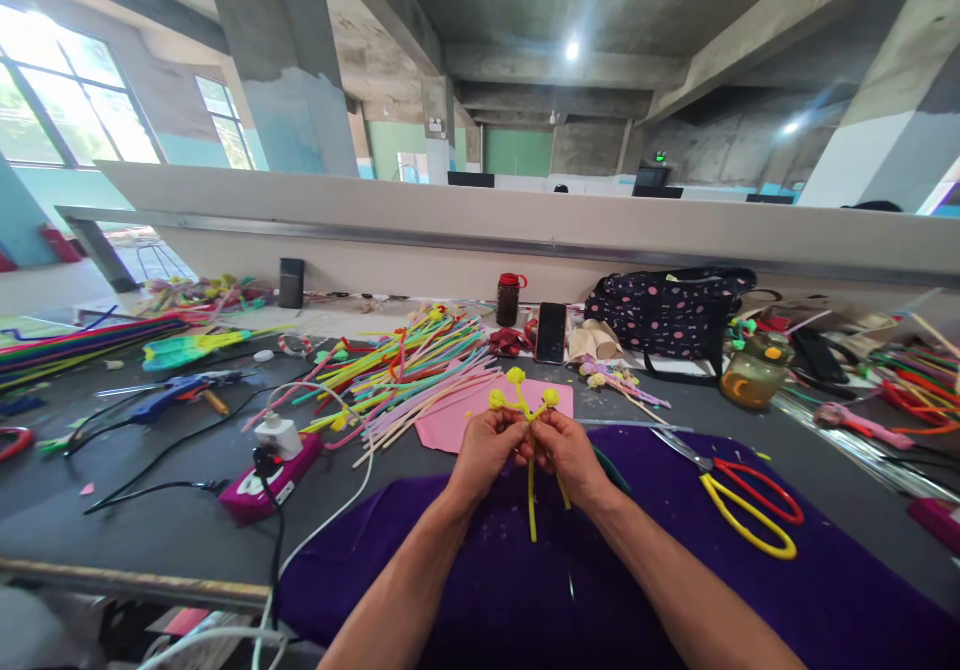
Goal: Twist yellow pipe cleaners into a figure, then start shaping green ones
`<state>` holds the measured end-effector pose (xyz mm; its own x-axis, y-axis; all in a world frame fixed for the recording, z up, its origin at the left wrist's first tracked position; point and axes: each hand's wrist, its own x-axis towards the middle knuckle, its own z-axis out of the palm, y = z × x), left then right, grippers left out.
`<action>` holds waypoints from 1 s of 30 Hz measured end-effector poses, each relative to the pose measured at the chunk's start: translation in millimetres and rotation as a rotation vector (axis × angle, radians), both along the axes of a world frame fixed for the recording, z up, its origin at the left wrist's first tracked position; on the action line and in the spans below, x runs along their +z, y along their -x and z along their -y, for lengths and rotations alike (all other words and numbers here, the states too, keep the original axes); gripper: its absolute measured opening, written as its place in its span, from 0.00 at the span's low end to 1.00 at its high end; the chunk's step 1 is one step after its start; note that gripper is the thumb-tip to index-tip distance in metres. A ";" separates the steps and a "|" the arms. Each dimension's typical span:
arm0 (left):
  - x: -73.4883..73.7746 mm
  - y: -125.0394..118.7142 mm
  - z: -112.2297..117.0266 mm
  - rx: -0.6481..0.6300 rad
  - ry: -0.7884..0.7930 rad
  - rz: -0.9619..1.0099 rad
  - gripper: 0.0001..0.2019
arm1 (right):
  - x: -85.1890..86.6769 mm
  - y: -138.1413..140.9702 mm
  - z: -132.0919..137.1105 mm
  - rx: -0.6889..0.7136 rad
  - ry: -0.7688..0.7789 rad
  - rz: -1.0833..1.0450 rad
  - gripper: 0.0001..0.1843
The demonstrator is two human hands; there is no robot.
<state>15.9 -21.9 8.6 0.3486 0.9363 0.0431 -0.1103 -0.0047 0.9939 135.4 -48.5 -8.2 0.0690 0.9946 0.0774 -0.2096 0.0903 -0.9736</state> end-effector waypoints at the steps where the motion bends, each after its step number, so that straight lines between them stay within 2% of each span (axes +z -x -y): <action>1: 0.4 -0.1 0.3 -0.003 0.000 0.003 0.08 | -0.2 0.0 0.1 -0.002 -0.005 -0.002 0.13; 8: 2.0 -0.5 4.0 -0.037 -0.029 0.036 0.08 | -0.2 -0.9 1.1 0.002 -0.025 -0.031 0.12; 17: -2.9 -1.8 2.0 0.002 -0.027 0.049 0.09 | 2.3 -2.7 0.1 -0.035 -0.055 0.000 0.12; 23: 0.8 1.5 1.0 -0.072 -0.007 0.132 0.13 | 1.9 -0.6 2.4 -0.036 -0.098 0.045 0.12; 30: -7.4 2.3 -4.6 -0.119 0.072 0.236 0.13 | 2.0 3.6 6.0 -0.068 -0.167 0.111 0.10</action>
